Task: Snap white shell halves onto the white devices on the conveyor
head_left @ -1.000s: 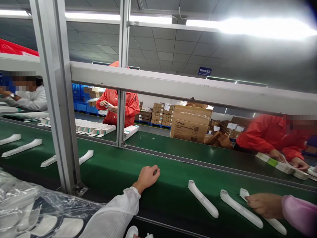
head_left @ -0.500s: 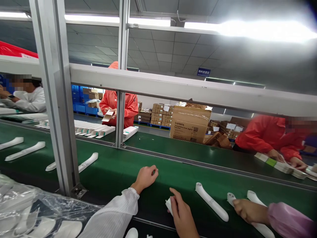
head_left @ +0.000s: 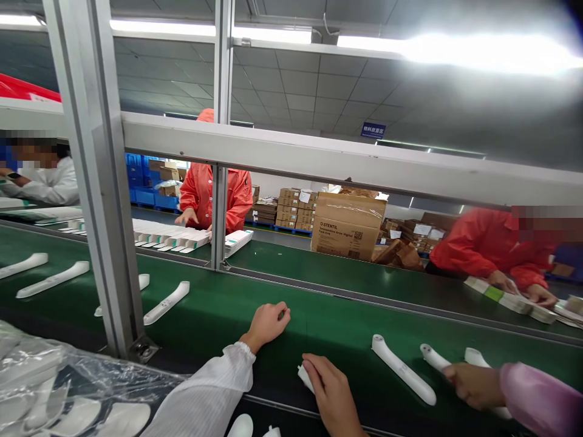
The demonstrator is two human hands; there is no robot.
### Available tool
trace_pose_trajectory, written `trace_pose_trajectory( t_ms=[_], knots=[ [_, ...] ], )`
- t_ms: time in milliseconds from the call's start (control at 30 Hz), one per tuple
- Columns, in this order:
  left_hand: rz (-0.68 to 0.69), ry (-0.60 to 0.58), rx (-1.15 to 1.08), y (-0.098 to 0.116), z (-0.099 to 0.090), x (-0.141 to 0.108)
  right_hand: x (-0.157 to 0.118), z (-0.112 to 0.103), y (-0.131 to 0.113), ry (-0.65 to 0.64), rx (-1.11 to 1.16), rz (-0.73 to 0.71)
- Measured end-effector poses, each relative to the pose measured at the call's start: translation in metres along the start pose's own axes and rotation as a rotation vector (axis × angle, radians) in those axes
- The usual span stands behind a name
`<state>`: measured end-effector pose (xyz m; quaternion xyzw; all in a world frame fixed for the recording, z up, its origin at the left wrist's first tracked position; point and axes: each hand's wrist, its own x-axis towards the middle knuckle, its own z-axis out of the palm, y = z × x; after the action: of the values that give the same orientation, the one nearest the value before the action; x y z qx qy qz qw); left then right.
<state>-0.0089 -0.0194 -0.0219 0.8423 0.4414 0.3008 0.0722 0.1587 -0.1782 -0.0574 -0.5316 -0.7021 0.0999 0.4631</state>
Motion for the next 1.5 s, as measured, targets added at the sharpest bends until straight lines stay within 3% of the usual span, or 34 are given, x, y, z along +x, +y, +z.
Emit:
trace_pose_trajectory(
  t_ms=[333,567,667,800,900,1033,1133,1233,1367,1500],
  knots=[
    [-0.006,0.019,0.067,0.002,0.002,-0.002,-0.006,-0.003,-0.001,-0.101,-0.381,0.036],
    [-0.038,-0.021,0.153,0.007,-0.004,-0.001,-0.011,-0.006,0.02,-0.032,-0.261,0.065],
    [-0.216,0.092,0.26,-0.013,-0.03,0.008,-0.01,-0.01,0.02,-0.054,-0.21,0.093],
    [-0.678,0.239,0.428,-0.062,-0.076,0.001,-0.015,-0.026,0.02,-0.297,-0.236,0.177],
    [-0.989,0.178,0.488,-0.095,-0.095,-0.016,-0.019,-0.044,0.025,-0.415,-0.291,0.249],
    [-1.03,0.017,0.436,-0.108,-0.097,-0.024,-0.017,-0.062,0.026,-0.414,-0.297,0.351],
    [-0.954,-0.028,0.412,-0.092,-0.093,-0.012,-0.01,-0.06,0.016,-0.29,-0.221,0.348],
    [-0.857,-0.119,0.335,-0.054,-0.083,0.008,0.005,-0.043,0.0,-0.176,-0.135,0.244],
    [-0.694,-0.253,0.223,0.001,-0.052,0.021,0.03,-0.01,-0.022,-0.161,-0.066,0.158],
    [-0.639,-0.326,0.181,0.022,-0.022,0.017,0.047,0.016,-0.034,-0.199,-0.17,0.151]
  ],
)
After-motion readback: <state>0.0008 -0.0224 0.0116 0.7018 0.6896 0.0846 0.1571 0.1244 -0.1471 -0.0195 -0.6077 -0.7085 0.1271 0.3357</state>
